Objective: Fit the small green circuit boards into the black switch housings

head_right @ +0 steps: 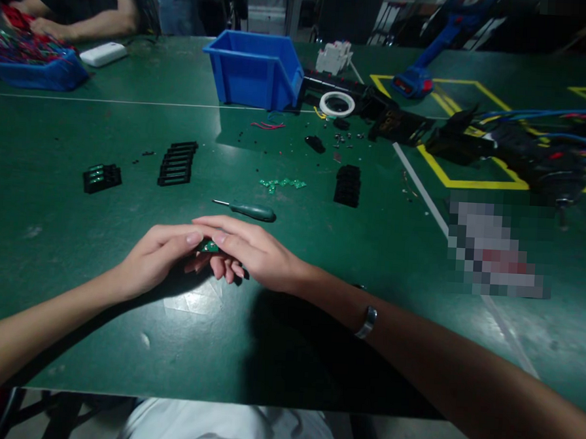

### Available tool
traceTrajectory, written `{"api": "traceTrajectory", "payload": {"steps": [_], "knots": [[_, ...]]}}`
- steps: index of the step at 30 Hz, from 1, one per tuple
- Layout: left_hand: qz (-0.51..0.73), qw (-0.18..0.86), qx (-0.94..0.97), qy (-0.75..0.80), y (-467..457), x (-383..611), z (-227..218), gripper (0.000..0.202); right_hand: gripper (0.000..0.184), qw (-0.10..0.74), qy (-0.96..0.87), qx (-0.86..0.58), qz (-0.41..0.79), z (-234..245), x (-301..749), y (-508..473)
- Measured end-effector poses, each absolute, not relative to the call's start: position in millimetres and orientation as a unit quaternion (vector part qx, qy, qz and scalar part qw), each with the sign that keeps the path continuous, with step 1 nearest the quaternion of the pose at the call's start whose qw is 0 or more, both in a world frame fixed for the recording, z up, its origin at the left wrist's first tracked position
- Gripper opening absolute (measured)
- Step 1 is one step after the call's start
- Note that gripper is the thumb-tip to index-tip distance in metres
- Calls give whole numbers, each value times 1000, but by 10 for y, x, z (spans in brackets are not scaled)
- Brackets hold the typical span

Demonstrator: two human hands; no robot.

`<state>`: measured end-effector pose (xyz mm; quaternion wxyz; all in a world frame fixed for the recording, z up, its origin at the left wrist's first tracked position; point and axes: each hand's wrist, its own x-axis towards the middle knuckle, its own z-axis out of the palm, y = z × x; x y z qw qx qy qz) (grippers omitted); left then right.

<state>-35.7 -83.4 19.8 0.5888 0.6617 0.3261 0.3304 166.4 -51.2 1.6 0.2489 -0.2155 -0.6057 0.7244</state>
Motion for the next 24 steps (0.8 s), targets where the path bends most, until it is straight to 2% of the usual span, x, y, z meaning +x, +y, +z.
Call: {"api": "traceTrajectory", "payload": {"steps": [24], "knots": [[365,471,724,348,-878,-352,128,41,45,259,-666,-267,647,44,1668,-615]]}}
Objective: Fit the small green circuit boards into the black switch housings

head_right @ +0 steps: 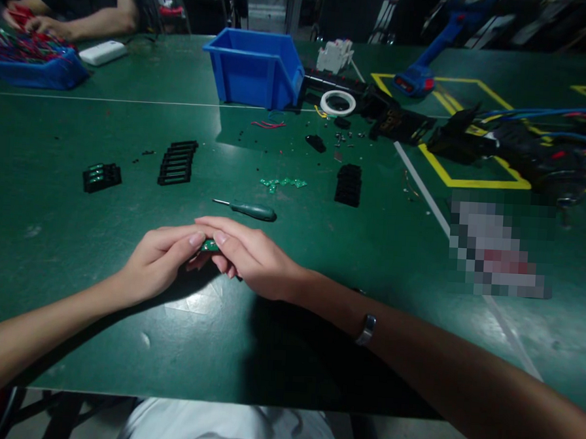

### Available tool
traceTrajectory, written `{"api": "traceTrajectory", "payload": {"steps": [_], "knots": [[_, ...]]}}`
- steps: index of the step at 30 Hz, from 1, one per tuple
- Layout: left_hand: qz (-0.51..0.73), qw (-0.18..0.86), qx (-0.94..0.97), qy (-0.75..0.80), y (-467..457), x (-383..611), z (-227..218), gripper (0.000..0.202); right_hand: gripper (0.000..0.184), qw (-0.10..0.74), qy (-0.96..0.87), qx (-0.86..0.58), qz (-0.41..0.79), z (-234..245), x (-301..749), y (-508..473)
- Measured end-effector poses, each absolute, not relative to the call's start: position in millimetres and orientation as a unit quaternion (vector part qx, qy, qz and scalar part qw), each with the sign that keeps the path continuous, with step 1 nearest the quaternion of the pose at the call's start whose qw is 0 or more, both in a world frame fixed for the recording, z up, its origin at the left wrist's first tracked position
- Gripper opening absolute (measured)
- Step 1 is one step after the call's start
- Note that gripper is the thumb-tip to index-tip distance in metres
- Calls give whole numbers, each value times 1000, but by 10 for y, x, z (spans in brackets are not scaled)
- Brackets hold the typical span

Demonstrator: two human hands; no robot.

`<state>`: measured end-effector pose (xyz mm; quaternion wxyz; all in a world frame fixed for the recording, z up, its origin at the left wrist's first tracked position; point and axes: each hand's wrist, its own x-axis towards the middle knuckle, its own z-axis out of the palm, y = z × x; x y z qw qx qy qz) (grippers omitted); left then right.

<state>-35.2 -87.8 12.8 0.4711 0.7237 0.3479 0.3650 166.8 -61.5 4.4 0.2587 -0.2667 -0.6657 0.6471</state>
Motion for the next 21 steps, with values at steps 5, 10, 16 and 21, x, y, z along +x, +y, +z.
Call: {"api": "traceTrajectory", "payload": {"steps": [5,10,16,21], "knots": [[390,439,731,348,-894,-345,105,39,43,287,-676,-272,621,19,1642,-645],[403,412,743,341,-896,-336,92,38,42,312,-681,-271,604,-8,1617,-667],[417,385,747,347,-901,-320,94,35,41,329,-674,-282,598,-20,1597,-692],[424,389,742,343,-910,-308,110,34,40,333,-675,-282,595,-13,1589,-701]]}}
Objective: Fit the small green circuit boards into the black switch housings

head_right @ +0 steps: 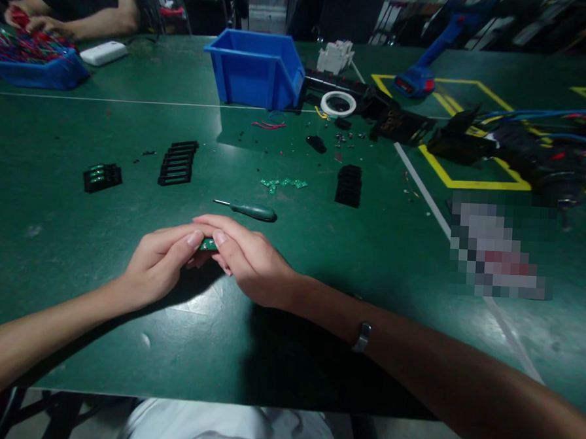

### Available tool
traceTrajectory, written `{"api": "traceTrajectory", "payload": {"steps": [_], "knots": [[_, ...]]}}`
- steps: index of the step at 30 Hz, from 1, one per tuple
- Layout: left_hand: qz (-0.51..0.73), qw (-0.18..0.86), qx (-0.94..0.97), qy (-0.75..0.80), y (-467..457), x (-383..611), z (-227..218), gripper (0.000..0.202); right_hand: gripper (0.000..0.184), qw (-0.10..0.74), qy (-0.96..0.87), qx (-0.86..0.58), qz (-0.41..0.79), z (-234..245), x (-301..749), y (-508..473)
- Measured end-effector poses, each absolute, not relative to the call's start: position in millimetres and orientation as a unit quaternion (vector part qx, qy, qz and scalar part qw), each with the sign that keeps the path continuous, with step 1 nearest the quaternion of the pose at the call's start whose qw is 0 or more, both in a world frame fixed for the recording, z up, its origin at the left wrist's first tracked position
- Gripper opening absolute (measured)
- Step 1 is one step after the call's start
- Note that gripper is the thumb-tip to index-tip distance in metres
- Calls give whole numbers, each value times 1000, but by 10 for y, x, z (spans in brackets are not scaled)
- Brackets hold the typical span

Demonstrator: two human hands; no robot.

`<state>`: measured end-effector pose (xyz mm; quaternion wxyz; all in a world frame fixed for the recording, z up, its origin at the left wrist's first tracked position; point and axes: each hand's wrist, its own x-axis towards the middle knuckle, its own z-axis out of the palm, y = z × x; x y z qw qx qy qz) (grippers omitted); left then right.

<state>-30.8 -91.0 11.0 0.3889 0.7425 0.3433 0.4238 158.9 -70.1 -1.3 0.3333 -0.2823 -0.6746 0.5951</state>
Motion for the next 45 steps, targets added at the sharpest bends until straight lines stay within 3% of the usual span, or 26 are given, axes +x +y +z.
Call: {"api": "traceTrajectory", "payload": {"steps": [15,31,37,45], "knots": [[425,509,682,309,-870,-349,194,28,38,333,-694,-294,567,-18,1615,-684],[311,691,579,302,-764,-485,190,32,37,317,-734,-267,538,-5,1645,-650],[300,695,580,301,-760,-469,229,30,37,308,-700,-232,601,4,1640,-651],[305,676,598,305,-766,-482,217,33,34,317,-705,-229,592,2,1639,-649]]}}
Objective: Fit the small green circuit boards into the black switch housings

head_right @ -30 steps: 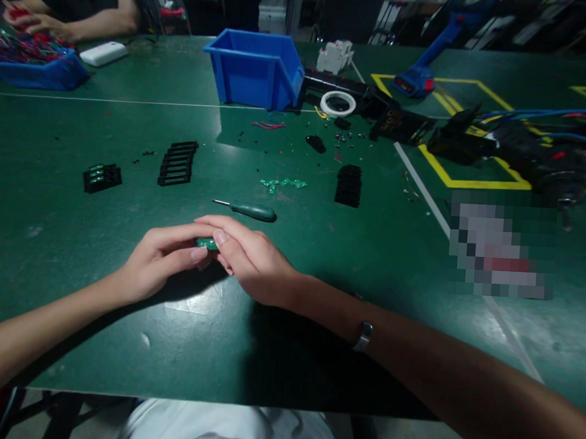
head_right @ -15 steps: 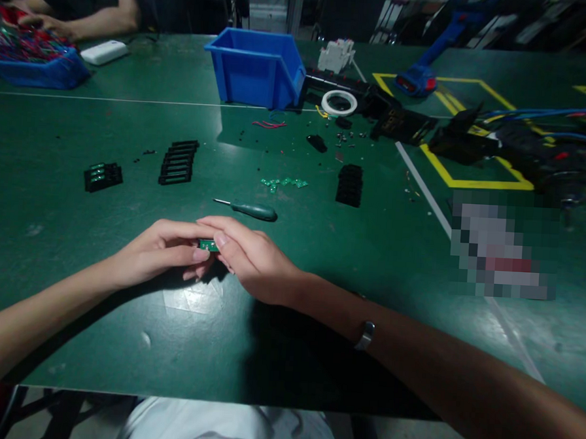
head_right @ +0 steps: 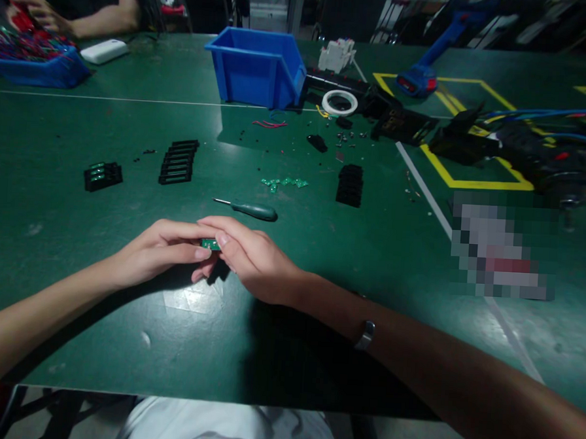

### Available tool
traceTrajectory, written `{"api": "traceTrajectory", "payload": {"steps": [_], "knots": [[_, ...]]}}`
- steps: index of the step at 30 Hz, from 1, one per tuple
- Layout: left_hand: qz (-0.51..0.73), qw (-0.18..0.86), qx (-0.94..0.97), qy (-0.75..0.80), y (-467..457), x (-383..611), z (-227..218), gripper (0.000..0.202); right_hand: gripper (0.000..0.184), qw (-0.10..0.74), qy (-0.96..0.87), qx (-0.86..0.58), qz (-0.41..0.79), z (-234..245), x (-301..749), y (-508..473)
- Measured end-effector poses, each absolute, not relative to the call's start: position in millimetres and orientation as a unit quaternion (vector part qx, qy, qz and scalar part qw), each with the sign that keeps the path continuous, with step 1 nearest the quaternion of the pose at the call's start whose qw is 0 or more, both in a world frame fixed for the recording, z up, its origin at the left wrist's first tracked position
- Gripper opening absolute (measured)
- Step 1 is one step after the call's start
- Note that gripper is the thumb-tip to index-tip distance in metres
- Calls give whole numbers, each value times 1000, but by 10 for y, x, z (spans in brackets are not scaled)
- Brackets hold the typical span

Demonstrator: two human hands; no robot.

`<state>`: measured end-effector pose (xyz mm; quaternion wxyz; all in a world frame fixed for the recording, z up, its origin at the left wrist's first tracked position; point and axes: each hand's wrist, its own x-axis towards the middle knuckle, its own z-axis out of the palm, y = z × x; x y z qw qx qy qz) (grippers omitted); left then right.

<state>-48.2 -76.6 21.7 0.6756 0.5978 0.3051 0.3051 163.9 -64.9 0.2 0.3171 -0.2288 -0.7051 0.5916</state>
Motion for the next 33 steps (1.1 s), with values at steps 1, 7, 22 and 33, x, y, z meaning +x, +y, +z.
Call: {"api": "traceTrajectory", "payload": {"steps": [1,7,22,33], "knots": [[306,675,598,305,-766,-479,218,33,34,318,-705,-228,592,1,1638,-649],[316,685,585,299,-767,-453,214,34,38,306,-693,-262,598,5,1655,-646],[307,676,589,319,-778,-493,177,40,41,280,-602,-157,731,90,1658,-576],[311,659,598,333,-783,-490,183,39,45,274,-592,-159,741,45,1655,-573]]}}
